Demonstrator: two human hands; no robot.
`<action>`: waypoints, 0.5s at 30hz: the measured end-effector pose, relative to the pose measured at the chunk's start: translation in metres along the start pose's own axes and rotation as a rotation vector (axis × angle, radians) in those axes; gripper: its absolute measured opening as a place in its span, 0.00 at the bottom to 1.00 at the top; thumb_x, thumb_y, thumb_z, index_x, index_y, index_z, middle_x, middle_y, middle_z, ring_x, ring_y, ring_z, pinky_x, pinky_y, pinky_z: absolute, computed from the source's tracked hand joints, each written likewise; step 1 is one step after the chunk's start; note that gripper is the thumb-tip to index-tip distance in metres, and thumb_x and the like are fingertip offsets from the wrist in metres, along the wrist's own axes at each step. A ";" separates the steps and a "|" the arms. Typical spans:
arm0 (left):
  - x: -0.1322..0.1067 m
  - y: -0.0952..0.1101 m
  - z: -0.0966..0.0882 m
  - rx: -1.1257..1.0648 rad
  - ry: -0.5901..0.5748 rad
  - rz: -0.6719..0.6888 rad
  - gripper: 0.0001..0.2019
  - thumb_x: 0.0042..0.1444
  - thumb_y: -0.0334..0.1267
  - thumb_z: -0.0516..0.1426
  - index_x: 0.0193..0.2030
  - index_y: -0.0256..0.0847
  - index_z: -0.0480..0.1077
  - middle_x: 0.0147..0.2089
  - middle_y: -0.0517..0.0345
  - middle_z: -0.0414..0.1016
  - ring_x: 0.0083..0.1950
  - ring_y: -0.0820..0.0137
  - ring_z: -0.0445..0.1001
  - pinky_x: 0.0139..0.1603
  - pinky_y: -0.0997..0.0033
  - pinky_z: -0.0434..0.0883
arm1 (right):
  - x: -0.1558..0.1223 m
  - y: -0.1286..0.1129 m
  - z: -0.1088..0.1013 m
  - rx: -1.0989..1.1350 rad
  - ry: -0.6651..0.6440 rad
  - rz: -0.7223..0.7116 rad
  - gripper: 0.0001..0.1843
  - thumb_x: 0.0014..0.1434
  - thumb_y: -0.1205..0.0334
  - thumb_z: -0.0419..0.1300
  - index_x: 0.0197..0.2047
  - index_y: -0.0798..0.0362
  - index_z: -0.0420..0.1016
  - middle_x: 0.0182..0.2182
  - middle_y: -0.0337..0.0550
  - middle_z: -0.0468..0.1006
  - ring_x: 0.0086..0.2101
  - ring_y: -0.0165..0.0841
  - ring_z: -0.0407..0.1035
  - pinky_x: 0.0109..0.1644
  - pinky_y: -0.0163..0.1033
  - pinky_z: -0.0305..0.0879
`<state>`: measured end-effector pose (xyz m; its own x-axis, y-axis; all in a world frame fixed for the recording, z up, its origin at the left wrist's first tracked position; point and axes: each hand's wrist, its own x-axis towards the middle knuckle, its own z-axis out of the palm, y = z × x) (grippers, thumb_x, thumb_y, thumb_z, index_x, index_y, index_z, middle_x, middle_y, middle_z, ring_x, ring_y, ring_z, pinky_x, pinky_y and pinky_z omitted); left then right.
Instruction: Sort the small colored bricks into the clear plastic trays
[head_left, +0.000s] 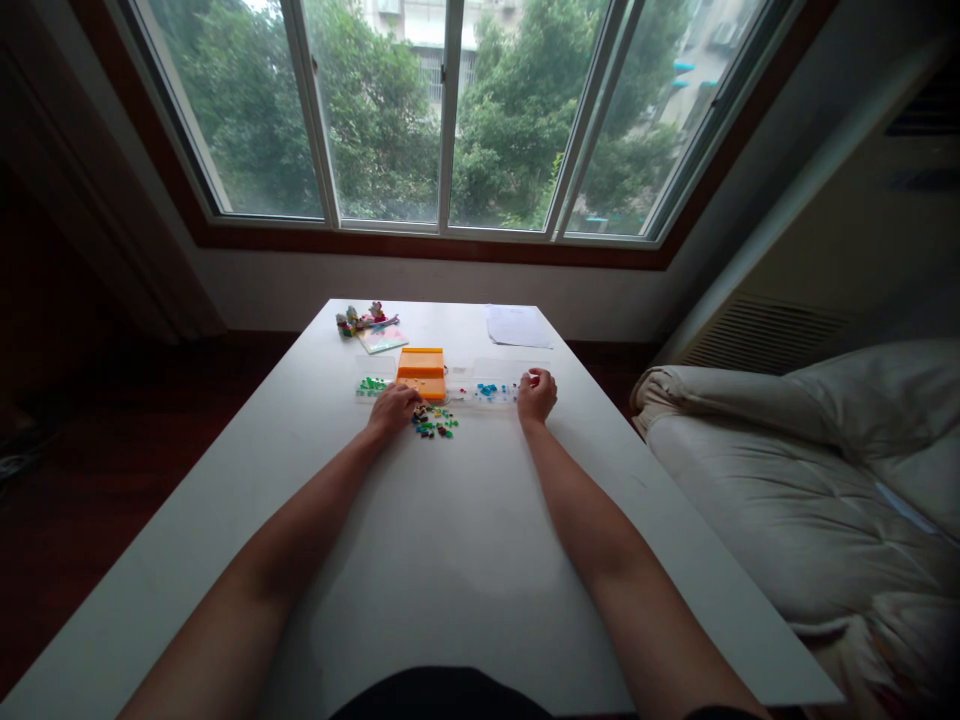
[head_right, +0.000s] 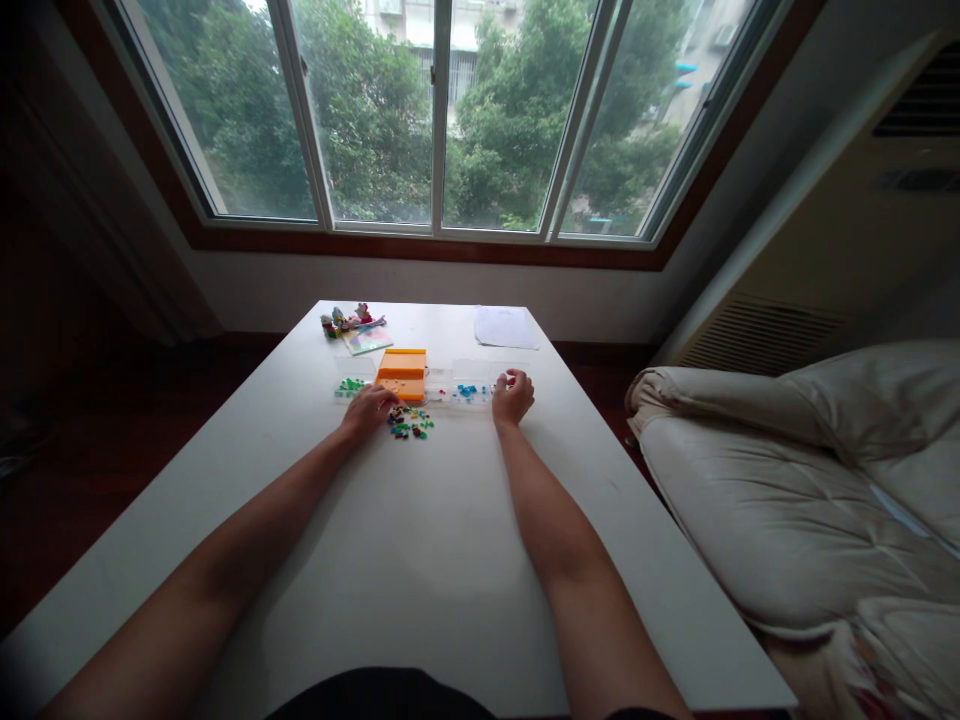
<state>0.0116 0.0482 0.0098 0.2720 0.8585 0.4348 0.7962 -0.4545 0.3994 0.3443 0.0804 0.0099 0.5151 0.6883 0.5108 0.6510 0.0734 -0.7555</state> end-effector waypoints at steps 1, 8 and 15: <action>0.000 -0.001 0.001 -0.002 -0.004 -0.011 0.10 0.60 0.33 0.55 0.39 0.45 0.80 0.41 0.52 0.78 0.47 0.60 0.70 0.49 0.62 0.68 | -0.002 -0.001 0.002 0.012 -0.021 -0.033 0.10 0.63 0.59 0.51 0.43 0.53 0.69 0.39 0.48 0.72 0.40 0.39 0.60 0.48 0.43 0.54; -0.001 -0.004 0.004 -0.007 -0.027 -0.037 0.12 0.57 0.29 0.55 0.39 0.45 0.80 0.42 0.53 0.78 0.47 0.61 0.70 0.51 0.62 0.68 | -0.035 -0.024 0.017 0.132 -0.408 -0.405 0.10 0.63 0.61 0.54 0.40 0.52 0.76 0.28 0.39 0.73 0.30 0.33 0.65 0.39 0.37 0.59; 0.000 -0.006 0.002 -0.006 -0.029 -0.083 0.11 0.57 0.31 0.55 0.38 0.45 0.80 0.42 0.54 0.78 0.49 0.61 0.70 0.51 0.63 0.69 | -0.060 -0.044 0.023 0.193 -0.916 -0.753 0.06 0.58 0.67 0.61 0.37 0.51 0.79 0.33 0.39 0.75 0.29 0.27 0.66 0.38 0.32 0.61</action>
<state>0.0077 0.0514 0.0052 0.2207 0.9000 0.3759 0.8137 -0.3823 0.4378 0.2716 0.0522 0.0032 -0.5977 0.6781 0.4277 0.4841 0.7305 -0.4817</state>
